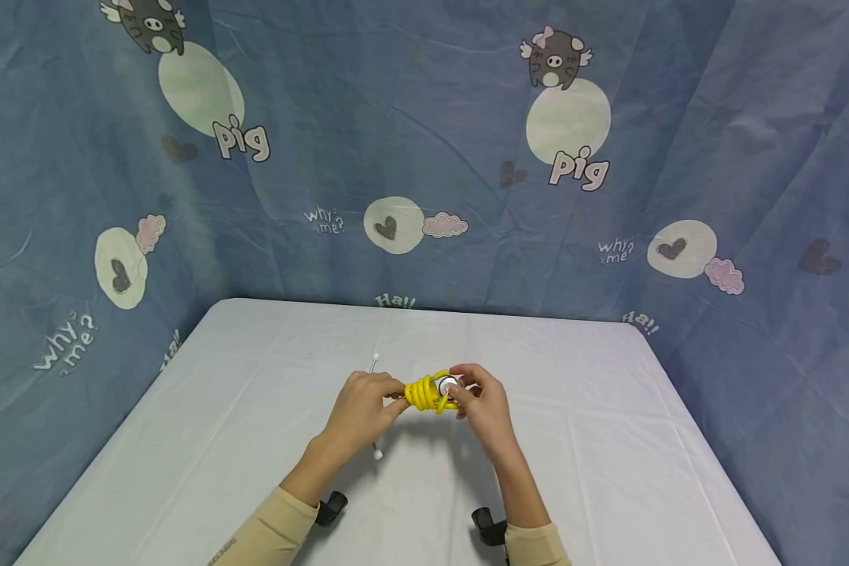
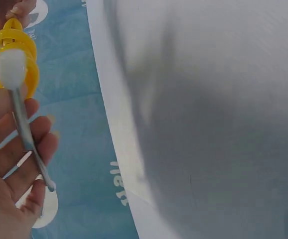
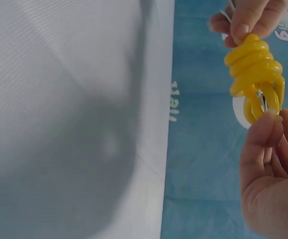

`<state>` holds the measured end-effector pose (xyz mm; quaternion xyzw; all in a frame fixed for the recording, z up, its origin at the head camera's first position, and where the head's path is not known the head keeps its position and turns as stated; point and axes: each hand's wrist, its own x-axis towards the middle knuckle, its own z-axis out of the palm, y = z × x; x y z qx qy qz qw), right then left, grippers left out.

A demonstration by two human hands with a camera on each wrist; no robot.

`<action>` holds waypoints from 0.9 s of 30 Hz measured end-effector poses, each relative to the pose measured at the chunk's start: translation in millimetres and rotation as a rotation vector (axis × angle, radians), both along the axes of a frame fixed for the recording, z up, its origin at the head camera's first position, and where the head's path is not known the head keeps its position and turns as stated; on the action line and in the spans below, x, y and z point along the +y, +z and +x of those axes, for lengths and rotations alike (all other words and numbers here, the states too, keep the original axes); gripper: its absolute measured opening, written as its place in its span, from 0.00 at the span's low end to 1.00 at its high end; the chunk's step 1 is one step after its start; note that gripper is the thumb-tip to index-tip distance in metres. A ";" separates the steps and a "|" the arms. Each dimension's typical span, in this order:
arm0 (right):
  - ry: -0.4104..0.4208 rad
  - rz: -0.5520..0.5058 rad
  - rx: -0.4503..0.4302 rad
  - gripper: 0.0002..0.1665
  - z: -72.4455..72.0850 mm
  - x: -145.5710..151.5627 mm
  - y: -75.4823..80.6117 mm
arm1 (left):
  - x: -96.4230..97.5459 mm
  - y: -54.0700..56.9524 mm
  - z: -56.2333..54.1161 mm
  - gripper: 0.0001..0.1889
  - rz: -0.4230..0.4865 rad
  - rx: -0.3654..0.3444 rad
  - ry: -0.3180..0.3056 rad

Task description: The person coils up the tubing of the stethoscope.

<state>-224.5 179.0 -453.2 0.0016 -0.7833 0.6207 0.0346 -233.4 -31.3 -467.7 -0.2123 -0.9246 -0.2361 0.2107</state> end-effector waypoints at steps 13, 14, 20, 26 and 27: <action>0.017 -0.006 -0.044 0.15 -2.4 -4.4 -8.1 | -6.8 -13.0 -7.9 0.11 -0.085 -0.122 0.041; 0.019 -0.005 -0.042 0.15 -3.0 -4.5 -9.1 | -7.1 -14.1 -8.6 0.11 -0.090 -0.124 0.040; 0.010 -0.017 -0.066 0.15 -6.0 -6.1 -13.4 | -8.4 -18.5 -11.3 0.12 -0.105 -0.151 0.040; -0.005 -0.041 -0.088 0.15 -8.8 -6.9 -21.0 | -8.2 -22.7 -12.7 0.12 -0.101 -0.201 0.035; -0.008 -0.042 -0.090 0.15 -9.3 -6.8 -23.1 | -8.1 -23.4 -12.7 0.12 -0.102 -0.213 0.035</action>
